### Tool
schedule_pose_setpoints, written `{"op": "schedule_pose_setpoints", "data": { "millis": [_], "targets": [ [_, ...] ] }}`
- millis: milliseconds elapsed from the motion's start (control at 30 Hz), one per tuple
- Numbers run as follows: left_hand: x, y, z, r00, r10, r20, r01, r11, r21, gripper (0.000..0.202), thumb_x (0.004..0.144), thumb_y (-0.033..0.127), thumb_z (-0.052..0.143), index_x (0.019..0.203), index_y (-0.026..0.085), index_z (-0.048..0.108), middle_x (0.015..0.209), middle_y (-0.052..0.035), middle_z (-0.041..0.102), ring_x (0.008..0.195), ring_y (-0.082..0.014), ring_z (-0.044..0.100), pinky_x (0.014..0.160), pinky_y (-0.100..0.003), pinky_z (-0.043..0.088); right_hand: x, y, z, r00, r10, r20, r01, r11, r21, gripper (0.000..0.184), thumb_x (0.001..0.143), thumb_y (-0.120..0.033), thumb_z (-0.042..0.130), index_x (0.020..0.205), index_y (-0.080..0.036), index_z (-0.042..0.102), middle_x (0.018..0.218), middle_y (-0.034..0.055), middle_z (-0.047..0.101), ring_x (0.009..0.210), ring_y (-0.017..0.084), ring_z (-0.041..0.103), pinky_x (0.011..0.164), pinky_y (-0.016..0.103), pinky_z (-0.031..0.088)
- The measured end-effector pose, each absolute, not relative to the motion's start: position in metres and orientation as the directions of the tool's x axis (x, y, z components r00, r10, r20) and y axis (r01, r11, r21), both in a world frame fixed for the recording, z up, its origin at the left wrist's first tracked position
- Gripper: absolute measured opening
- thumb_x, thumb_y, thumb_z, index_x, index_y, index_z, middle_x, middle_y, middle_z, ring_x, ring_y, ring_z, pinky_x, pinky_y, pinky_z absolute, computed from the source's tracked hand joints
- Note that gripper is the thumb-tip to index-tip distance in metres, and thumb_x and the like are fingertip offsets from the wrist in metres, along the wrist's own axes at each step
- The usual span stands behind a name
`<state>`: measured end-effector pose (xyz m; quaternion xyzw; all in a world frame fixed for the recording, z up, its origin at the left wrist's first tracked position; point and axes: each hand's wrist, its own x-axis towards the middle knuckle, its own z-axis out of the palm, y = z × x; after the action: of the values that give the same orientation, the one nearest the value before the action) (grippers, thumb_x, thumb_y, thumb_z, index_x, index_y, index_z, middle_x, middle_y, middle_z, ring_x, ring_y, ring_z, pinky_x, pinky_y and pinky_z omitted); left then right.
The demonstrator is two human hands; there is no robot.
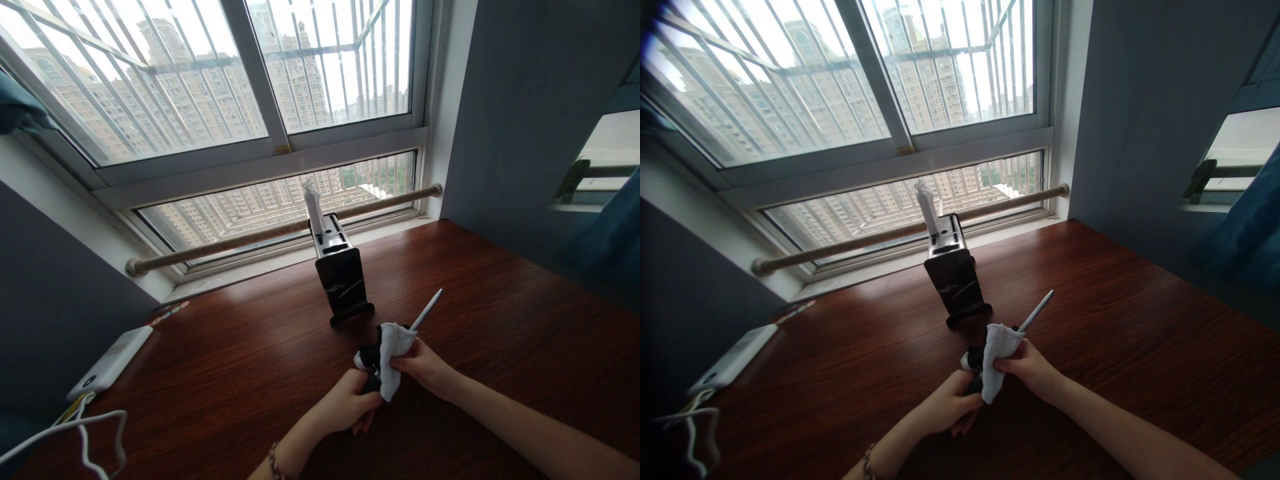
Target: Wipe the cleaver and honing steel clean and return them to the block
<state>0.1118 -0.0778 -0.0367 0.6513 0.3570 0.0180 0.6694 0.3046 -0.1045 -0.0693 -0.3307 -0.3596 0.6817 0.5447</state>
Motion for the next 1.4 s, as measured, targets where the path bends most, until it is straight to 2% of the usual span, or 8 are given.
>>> {"op": "schedule_pose_setpoints", "data": {
  "millis": [200,367,500,767,1000,1133,1233,1400],
  "targets": [
    [0.112,-0.077,-0.038,0.751,0.489,-0.443,0.430,0.145,0.891,0.012,0.079,0.025,0.045,0.084,0.014,0.047,0.044,0.0070,0.048,0.031,-0.0060,0.038,0.028,-0.014,0.028,0.308,-0.104,-0.061,-0.182,0.980,-0.084,-0.612,-0.180,-0.770,0.034,0.067,-0.020,0.077,0.098,-0.016,0.063,0.093,0.0039,0.065,0.088,0.016,0.060,0.083,0.028,0.046],
    [0.113,-0.076,-0.040,0.745,0.507,-0.433,0.419,0.149,0.896,0.017,0.081,0.032,0.048,0.077,0.016,0.044,0.044,0.0061,0.049,0.030,-0.0057,0.037,0.027,-0.015,0.027,0.322,-0.092,-0.058,-0.052,0.989,-0.142,-0.637,-0.142,-0.758,0.033,0.066,-0.026,0.078,0.093,-0.016,0.063,0.090,0.0039,0.064,0.080,0.015,0.059,0.072,0.027,0.048],
    [0.114,-0.076,-0.041,0.741,0.521,-0.423,0.402,0.161,0.901,0.018,0.081,0.033,0.048,0.073,0.017,0.042,0.043,0.0065,0.048,0.029,-0.0053,0.036,0.027,-0.014,0.025,0.339,-0.080,-0.059,0.015,0.989,-0.149,-0.630,-0.107,-0.770,0.028,0.069,-0.033,0.075,0.086,-0.015,0.062,0.079,0.0032,0.062,0.073,0.015,0.057,0.063,0.027,0.047],
    [0.115,-0.076,-0.036,0.741,0.518,-0.428,0.406,0.163,0.899,0.023,0.081,0.036,0.050,0.071,0.017,0.042,0.041,0.0067,0.047,0.029,-0.0051,0.035,0.027,-0.015,0.024,0.369,-0.066,-0.045,0.251,0.957,-0.145,-0.656,0.058,-0.752,0.034,0.059,-0.036,0.081,0.081,-0.017,0.062,0.075,-0.0003,0.062,0.065,0.012,0.056,0.057,0.023,0.045],
    [0.116,-0.081,-0.040,0.737,0.539,-0.407,0.404,0.131,0.905,0.022,0.080,0.037,0.050,0.072,0.018,0.043,0.042,0.0065,0.047,0.030,-0.0056,0.035,0.027,-0.015,0.023,0.385,-0.062,-0.043,0.340,0.926,-0.166,-0.604,0.080,-0.793,0.037,0.057,-0.040,0.080,0.077,-0.017,0.059,0.071,0.0006,0.062,0.068,0.019,0.059,0.057,0.032,0.049],
    [0.115,-0.075,-0.035,0.754,0.477,-0.452,0.425,0.171,0.889,0.026,0.079,0.039,0.052,0.069,0.017,0.044,0.040,0.0059,0.048,0.027,-0.0058,0.034,0.026,-0.016,0.023,0.386,-0.064,-0.040,0.328,0.931,-0.162,-0.606,0.075,-0.792,0.033,0.060,-0.038,0.078,0.079,-0.018,0.059,0.079,0.0019,0.064,0.082,0.024,0.061,0.060,0.034,0.051],
    [0.112,-0.069,-0.033,0.760,0.429,-0.488,0.429,0.234,0.873,0.028,0.078,0.041,0.054,0.069,0.016,0.045,0.039,0.0062,0.047,0.027,-0.0054,0.035,0.027,-0.016,0.021,0.385,-0.067,-0.034,0.300,0.944,-0.134,-0.620,0.086,-0.779,0.031,0.059,-0.036,0.078,0.077,-0.019,0.060,0.079,0.0013,0.065,0.086,0.024,0.061,0.068,0.034,0.051],
    [0.108,-0.066,-0.039,0.742,0.447,-0.499,0.408,0.289,0.866,0.041,0.077,0.056,0.052,0.071,0.016,0.044,0.039,0.0070,0.045,0.029,-0.0053,0.036,0.028,-0.017,0.023,0.385,-0.069,-0.026,0.296,0.952,-0.080,-0.615,0.125,-0.778,0.032,0.060,-0.039,0.077,0.077,-0.019,0.059,0.079,0.0015,0.064,0.084,0.023,0.061,0.068,0.034,0.051]
  ]
}}
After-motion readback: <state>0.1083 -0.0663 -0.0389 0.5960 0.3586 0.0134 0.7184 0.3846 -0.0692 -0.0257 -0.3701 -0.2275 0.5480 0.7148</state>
